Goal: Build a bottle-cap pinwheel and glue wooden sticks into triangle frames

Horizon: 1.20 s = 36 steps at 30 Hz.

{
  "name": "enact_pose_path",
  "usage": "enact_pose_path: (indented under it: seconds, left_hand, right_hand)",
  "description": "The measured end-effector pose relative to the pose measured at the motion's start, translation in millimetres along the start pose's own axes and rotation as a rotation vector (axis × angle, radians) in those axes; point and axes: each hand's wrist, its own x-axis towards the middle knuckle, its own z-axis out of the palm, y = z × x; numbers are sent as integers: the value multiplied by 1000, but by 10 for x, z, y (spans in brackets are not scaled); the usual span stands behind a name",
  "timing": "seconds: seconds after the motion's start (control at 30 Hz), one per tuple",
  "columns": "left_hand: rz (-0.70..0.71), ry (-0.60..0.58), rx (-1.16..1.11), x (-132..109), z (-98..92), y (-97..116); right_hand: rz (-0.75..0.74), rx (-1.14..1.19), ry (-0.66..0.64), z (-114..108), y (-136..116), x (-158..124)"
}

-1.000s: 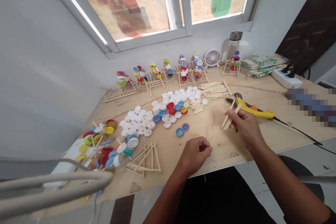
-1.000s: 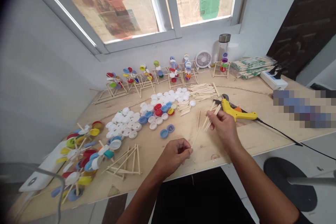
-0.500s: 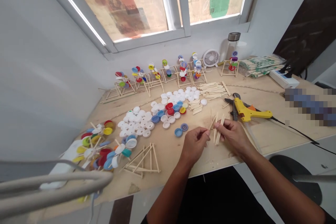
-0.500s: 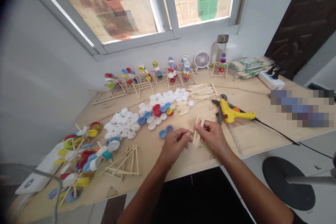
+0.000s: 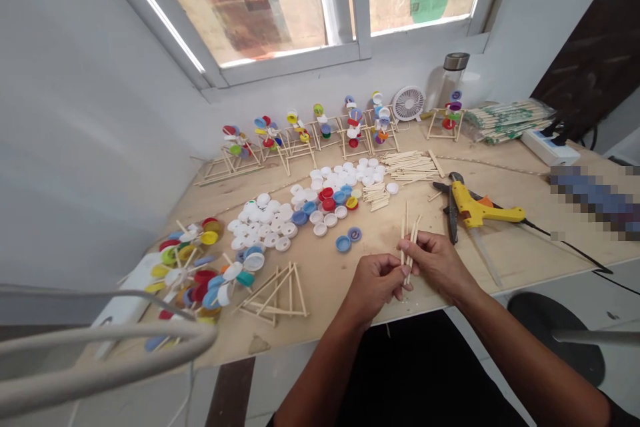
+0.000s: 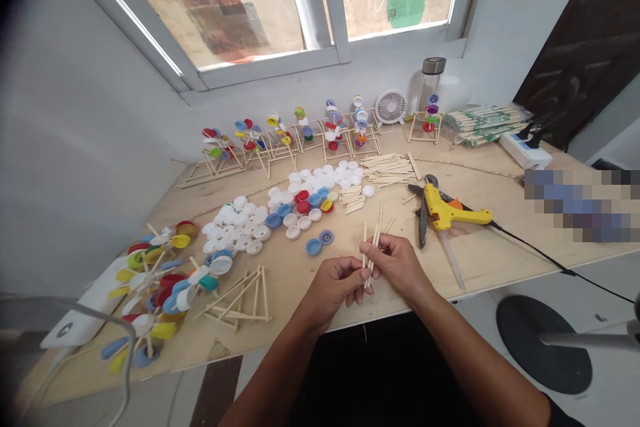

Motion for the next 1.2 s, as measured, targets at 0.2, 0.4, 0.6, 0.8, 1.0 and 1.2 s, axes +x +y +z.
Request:
enact_pose_path:
  seconds: [0.2,0.4,0.6,0.8,1.0,1.2]
  left_hand:
    - [-56,-14,-41,-19,-42,-32]
    - [-77,-28,-42,-56,-71,-30]
    - [-75,-34,-69,-68,-89,-28]
    - [-71,-48,-77,-66,-96,-34]
    - [-93,-79,-75,-68,-111,-45]
    - [-101,-190,-49,-75,-167,-39]
  right_hand:
    - [-1,26,-38,-20,-48,-54]
    - [8,10,-59,-11,-40,-47]
    - [9,3,-65,15,-42,-38]
    - [23,13,-57,20,-35,-36]
    - [24,3,-57,25,-39,-36]
    - [25,-34,-50,29,-61,-60]
